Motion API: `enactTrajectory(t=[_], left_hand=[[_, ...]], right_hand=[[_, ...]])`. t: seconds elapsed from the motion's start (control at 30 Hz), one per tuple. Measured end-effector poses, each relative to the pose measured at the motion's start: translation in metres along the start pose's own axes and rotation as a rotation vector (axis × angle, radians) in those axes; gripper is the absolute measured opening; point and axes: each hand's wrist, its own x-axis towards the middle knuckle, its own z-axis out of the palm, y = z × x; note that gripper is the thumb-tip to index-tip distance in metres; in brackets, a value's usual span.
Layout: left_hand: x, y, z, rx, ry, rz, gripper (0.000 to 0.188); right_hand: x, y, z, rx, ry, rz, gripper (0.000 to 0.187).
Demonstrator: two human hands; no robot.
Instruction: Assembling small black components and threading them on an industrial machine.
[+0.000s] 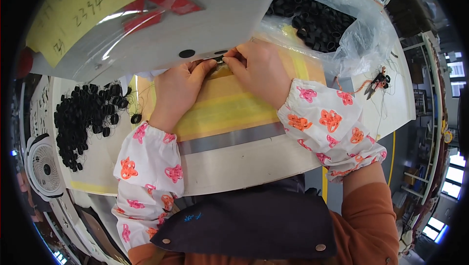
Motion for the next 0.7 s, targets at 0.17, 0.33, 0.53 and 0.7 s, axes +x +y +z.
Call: enactTrajectory(t=[0.17,0.33,0.53,0.7], left_hand=[[0.000,-0.002,-0.001,0.042,0.001,0.016,0.031],[-0.001,-0.007,0.000,0.019,0.032,0.070,0.028],[0.000,0.012,-0.014,0.152,-0.084,-0.021,0.026],[0.001,-0.003,-0.006,0.060,-0.023,0.071,0.024]], right_hand=[[0.000,0.001,0.000,0.009,-0.009,0.011,0.008],[0.001,0.000,-0.001,-0.008,-0.041,-0.015,0.007],[0.003,0.000,-0.004,-0.086,-0.054,-0.033,0.009],[0.000,0.002,-0.001,-0.076,-0.079,-0.015,0.010]])
